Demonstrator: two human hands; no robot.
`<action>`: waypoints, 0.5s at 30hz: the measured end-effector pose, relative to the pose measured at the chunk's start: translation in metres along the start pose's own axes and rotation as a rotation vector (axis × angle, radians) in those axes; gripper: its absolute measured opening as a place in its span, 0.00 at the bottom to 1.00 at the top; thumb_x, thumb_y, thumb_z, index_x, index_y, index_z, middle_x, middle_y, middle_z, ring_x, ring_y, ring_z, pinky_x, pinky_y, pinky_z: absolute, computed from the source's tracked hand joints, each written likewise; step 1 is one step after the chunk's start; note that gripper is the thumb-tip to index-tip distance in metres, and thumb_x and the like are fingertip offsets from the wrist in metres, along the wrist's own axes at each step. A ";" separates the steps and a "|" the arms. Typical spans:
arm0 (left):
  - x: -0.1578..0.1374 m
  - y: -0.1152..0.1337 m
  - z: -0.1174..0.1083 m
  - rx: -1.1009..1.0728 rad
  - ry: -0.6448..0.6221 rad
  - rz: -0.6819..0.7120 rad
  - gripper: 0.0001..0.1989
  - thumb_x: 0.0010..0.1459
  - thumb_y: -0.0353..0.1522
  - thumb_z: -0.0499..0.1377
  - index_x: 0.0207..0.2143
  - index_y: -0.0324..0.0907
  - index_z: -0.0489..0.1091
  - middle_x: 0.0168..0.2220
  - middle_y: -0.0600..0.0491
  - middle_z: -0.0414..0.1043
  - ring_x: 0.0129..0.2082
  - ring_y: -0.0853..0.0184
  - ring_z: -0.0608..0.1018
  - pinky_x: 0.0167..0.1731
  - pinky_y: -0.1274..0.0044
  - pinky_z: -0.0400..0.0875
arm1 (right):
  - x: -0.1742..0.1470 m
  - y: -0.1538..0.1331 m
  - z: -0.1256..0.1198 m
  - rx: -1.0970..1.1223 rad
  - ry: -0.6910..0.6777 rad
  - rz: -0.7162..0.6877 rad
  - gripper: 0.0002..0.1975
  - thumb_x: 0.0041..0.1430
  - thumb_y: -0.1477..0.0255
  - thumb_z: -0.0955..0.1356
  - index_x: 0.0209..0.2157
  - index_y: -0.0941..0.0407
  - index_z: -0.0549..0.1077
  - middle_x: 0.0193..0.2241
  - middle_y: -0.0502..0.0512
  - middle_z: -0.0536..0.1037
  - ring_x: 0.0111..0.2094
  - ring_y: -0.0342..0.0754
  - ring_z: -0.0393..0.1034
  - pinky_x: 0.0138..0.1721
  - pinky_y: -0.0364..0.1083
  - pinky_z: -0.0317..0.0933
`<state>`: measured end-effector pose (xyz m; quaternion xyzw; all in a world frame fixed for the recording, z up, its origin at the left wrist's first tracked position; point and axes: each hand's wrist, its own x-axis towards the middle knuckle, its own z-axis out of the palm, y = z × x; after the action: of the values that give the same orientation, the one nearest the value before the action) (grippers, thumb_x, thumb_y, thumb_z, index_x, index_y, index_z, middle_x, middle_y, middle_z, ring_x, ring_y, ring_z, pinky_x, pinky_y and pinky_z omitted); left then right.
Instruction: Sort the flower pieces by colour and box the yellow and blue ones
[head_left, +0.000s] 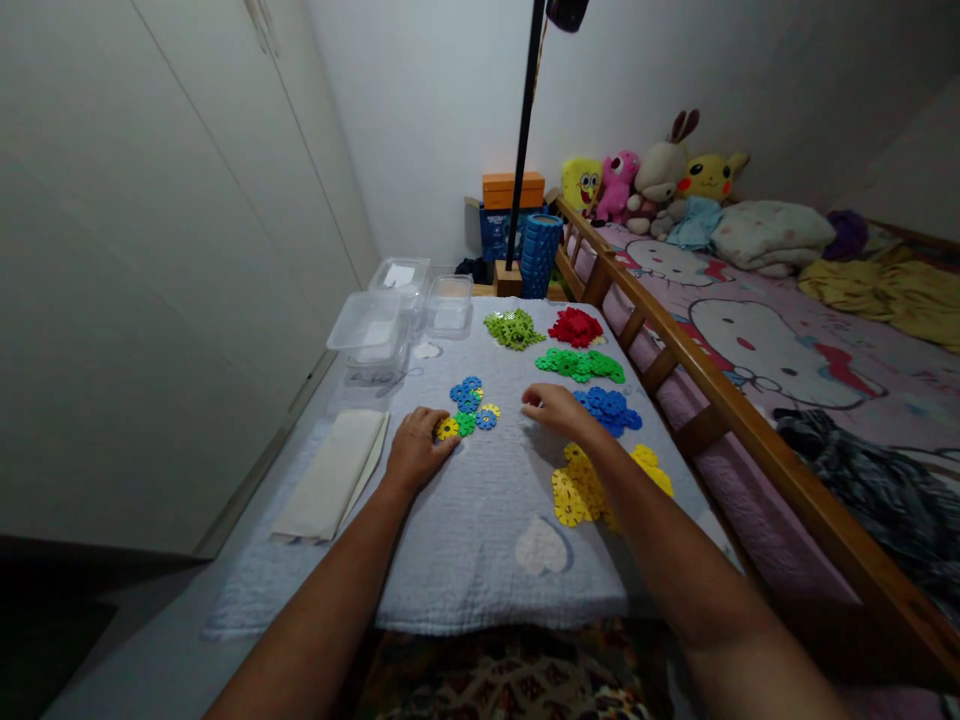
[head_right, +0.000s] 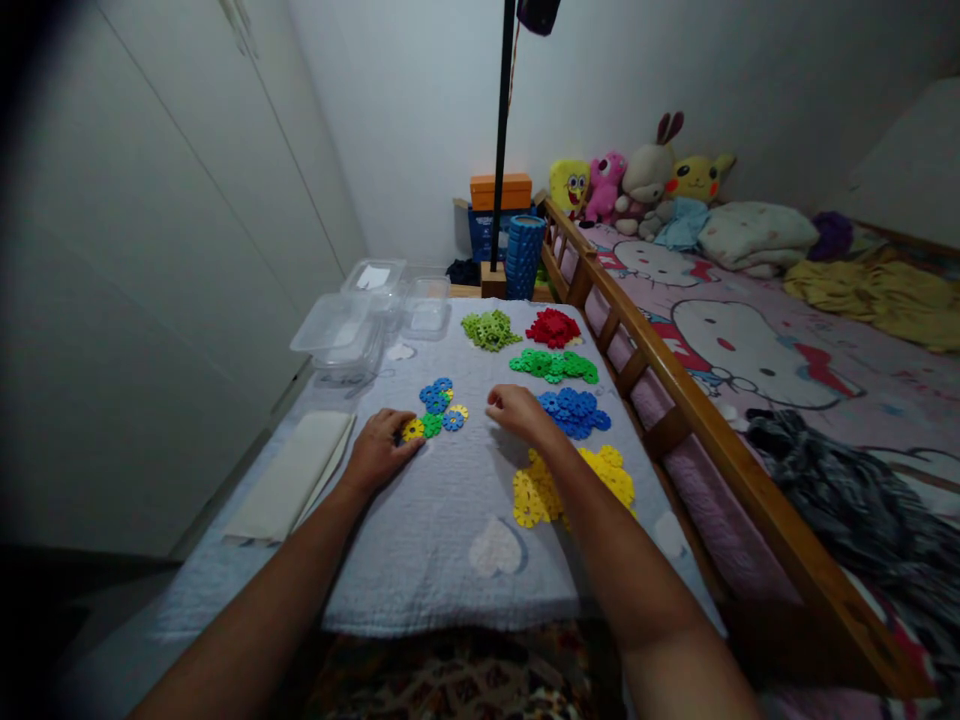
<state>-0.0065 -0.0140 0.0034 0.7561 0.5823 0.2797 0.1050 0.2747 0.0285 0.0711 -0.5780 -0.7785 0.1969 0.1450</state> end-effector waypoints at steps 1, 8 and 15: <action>0.000 0.000 0.000 -0.002 0.001 -0.003 0.17 0.55 0.39 0.64 0.46 0.44 0.73 0.43 0.48 0.72 0.44 0.57 0.74 0.47 0.67 0.69 | 0.005 -0.013 0.008 -0.036 -0.055 -0.025 0.06 0.57 0.72 0.70 0.38 0.57 0.77 0.37 0.56 0.79 0.38 0.48 0.71 0.39 0.44 0.59; 0.000 0.000 0.000 0.001 0.000 -0.003 0.18 0.55 0.38 0.64 0.47 0.44 0.73 0.42 0.48 0.71 0.44 0.57 0.74 0.47 0.67 0.70 | 0.016 -0.051 0.049 -0.128 -0.077 0.014 0.15 0.60 0.67 0.70 0.48 0.55 0.75 0.47 0.61 0.73 0.46 0.52 0.70 0.44 0.45 0.60; 0.001 0.000 0.000 0.013 -0.009 -0.002 0.18 0.55 0.39 0.64 0.47 0.44 0.73 0.42 0.48 0.72 0.44 0.56 0.74 0.47 0.67 0.69 | 0.013 -0.045 0.053 -0.046 -0.021 0.019 0.10 0.57 0.70 0.71 0.41 0.55 0.75 0.43 0.57 0.75 0.43 0.48 0.69 0.42 0.43 0.58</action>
<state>-0.0065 -0.0131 0.0035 0.7575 0.5843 0.2725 0.1031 0.2089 0.0221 0.0456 -0.5867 -0.7786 0.1864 0.1218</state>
